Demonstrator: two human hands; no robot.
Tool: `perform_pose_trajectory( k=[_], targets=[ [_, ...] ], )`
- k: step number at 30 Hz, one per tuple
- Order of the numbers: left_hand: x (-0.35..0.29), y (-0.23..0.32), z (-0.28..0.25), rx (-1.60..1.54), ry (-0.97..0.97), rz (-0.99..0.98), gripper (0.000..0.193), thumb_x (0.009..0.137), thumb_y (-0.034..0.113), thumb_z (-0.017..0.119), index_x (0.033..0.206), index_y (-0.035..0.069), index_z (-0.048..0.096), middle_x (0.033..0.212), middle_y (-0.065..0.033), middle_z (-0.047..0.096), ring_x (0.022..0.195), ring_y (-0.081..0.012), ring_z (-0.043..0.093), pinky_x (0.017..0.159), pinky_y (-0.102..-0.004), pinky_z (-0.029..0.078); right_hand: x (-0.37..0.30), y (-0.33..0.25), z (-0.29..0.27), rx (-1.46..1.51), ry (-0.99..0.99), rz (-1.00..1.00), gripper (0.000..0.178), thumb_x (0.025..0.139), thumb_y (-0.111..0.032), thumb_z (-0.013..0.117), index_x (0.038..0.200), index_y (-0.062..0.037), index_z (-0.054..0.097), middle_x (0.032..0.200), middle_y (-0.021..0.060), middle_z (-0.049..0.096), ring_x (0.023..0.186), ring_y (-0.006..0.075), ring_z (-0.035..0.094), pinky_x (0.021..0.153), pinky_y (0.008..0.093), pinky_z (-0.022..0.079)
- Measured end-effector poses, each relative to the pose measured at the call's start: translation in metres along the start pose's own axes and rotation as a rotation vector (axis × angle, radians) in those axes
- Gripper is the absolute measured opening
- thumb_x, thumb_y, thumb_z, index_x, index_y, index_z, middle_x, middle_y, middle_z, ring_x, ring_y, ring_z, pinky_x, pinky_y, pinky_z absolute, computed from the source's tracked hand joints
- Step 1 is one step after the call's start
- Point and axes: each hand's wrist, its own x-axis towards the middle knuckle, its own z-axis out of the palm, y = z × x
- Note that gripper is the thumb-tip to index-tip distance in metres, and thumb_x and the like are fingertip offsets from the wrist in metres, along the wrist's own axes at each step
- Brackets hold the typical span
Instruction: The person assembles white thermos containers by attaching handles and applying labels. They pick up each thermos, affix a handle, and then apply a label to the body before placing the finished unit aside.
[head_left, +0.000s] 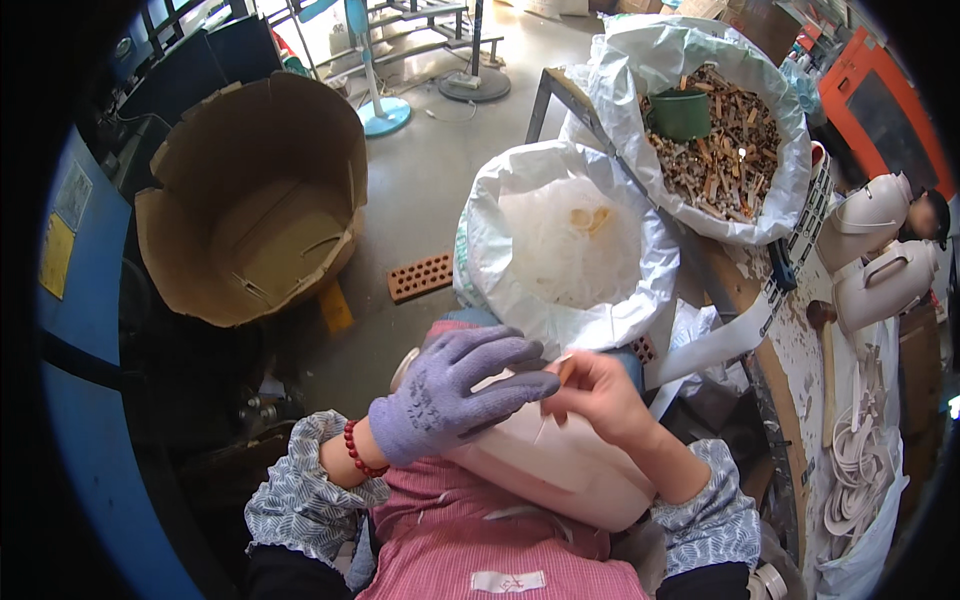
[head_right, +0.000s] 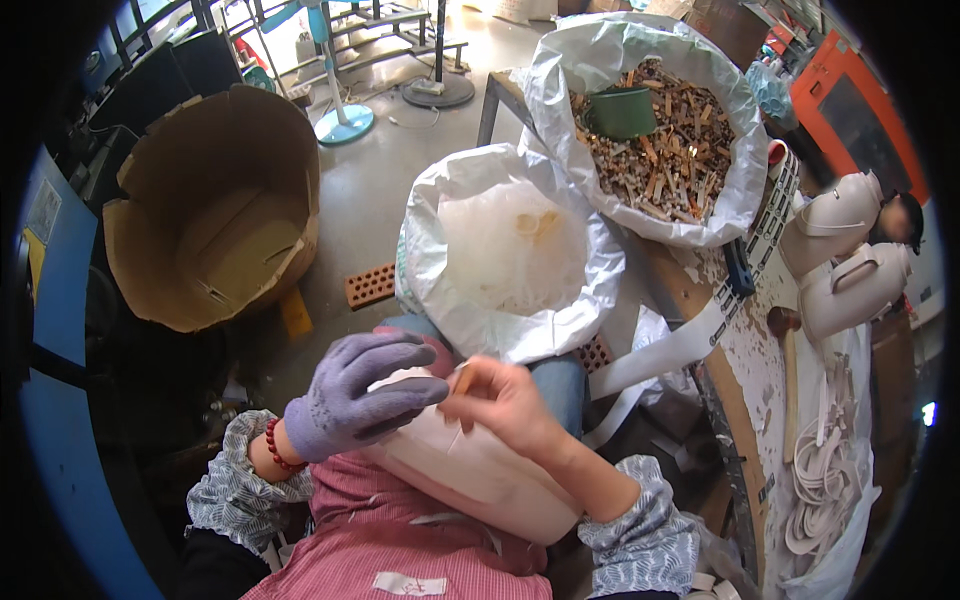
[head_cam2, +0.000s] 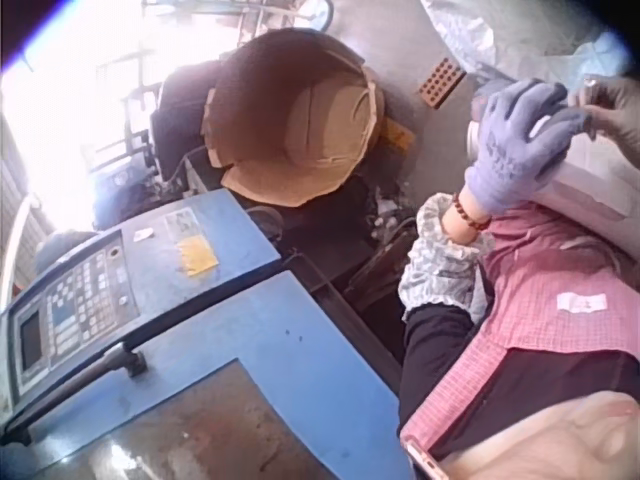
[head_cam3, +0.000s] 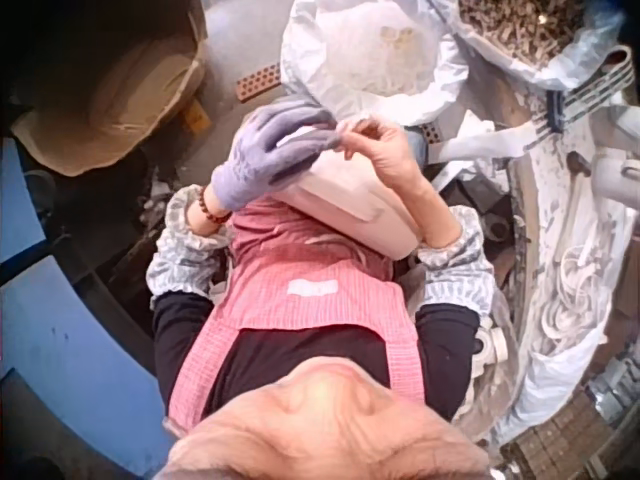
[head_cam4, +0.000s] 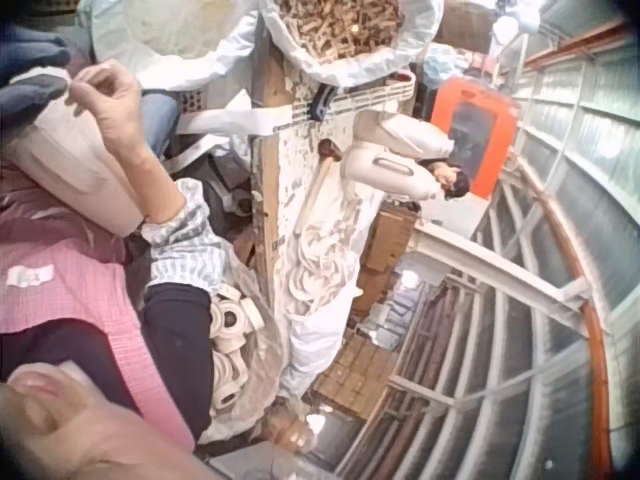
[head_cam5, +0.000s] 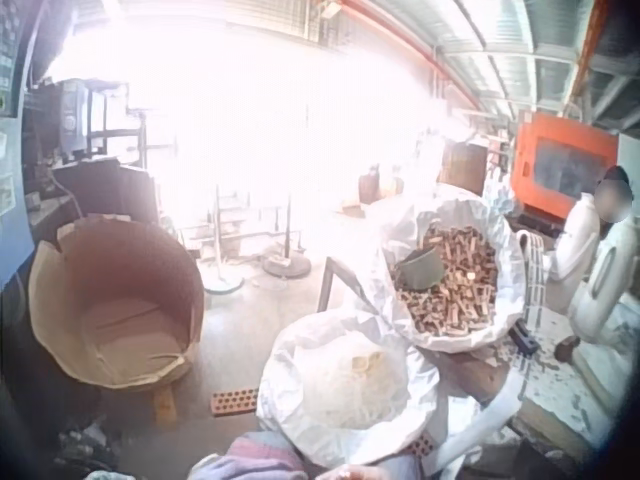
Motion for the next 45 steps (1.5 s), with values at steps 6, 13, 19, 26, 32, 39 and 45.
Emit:
perform_pose_trajectory(
  k=[6, 13, 19, 26, 32, 39, 45],
  targets=[
    [-0.011, 0.012, 0.004, -0.063, 0.01, -0.077, 0.036, 0.076, 0.017, 0.07, 0.111, 0.015, 0.066, 0.106, -0.0052, 0.063, 0.09, -0.023, 0.064, 0.073, -0.0352, 0.052, 0.008, 0.021, 0.014, 0.262, 0.04, -0.081, 0.023, 0.094, -0.019, 0.064, 0.107, -0.0009, 0.065, 0.099, 0.0048, 0.066, 0.086, 0.0105, 0.059, 0.075, 0.0263, 0.048],
    [-0.009, -0.003, 0.014, -0.455, 0.056, -0.207, 0.021, 0.078, 0.014, 0.075, 0.096, 0.009, 0.067, 0.09, -0.0075, 0.066, 0.072, -0.0242, 0.066, 0.059, -0.0328, 0.052, -0.01, -0.003, 0.014, -0.713, 0.181, -0.378, 0.03, 0.083, -0.001, 0.07, 0.112, 0.0004, 0.063, 0.094, 0.0087, 0.065, 0.082, 0.0155, 0.064, 0.073, 0.0287, 0.053],
    [-0.023, -0.002, 0.016, -0.566, -0.155, -0.26, 0.028, 0.076, 0.018, 0.078, 0.1, 0.009, 0.066, 0.097, -0.01, 0.066, 0.084, -0.028, 0.066, 0.07, -0.0373, 0.053, -0.01, -0.003, 0.01, -0.816, -0.019, -0.283, 0.025, 0.079, -0.006, 0.074, 0.102, -0.0004, 0.068, 0.093, 0.0093, 0.066, 0.08, 0.0173, 0.065, 0.067, 0.0268, 0.052],
    [-0.079, 0.026, 0.004, -0.545, -0.126, -0.338, 0.062, 0.063, 0.016, 0.089, 0.116, 0.008, 0.058, 0.117, -0.016, 0.061, 0.104, -0.0327, 0.062, 0.086, -0.0393, 0.052, -0.018, -0.001, 0.015, -0.674, -0.235, -0.046, 0.021, 0.079, -0.016, 0.076, 0.096, -0.004, 0.07, 0.083, 0.0069, 0.065, 0.074, 0.0158, 0.063, 0.066, 0.0274, 0.049],
    [-0.087, 0.035, 0.009, -0.48, -0.085, -0.34, 0.059, 0.063, 0.017, 0.089, 0.113, 0.011, 0.058, 0.117, -0.0162, 0.06, 0.103, -0.0312, 0.062, 0.084, -0.0392, 0.051, -0.026, -0.002, 0.025, -0.73, -0.342, -0.011, 0.021, 0.082, -0.019, 0.073, 0.096, -0.0043, 0.07, 0.085, 0.0091, 0.066, 0.078, 0.0218, 0.065, 0.07, 0.0305, 0.051],
    [-0.093, 0.037, 0.01, -0.5, -0.063, -0.324, 0.061, 0.062, 0.02, 0.086, 0.117, 0.009, 0.06, 0.122, -0.0147, 0.058, 0.107, -0.0307, 0.059, 0.088, -0.0406, 0.048, -0.032, -0.002, 0.033, -0.749, -0.319, -0.027, 0.023, 0.083, -0.021, 0.071, 0.098, -0.0035, 0.07, 0.086, 0.0104, 0.066, 0.081, 0.0242, 0.065, 0.072, 0.0319, 0.051],
    [-0.074, 0.032, -0.003, -0.328, -0.224, -0.123, 0.053, 0.066, 0.029, 0.081, 0.113, 0.01, 0.064, 0.109, -0.0092, 0.063, 0.094, -0.0258, 0.063, 0.082, -0.0369, 0.048, -0.042, 0.005, 0.04, -0.93, -0.254, -0.232, 0.03, 0.08, -0.028, 0.07, 0.099, -0.0051, 0.067, 0.08, 0.01, 0.063, 0.077, 0.0287, 0.063, 0.073, 0.0354, 0.05]
  ],
)
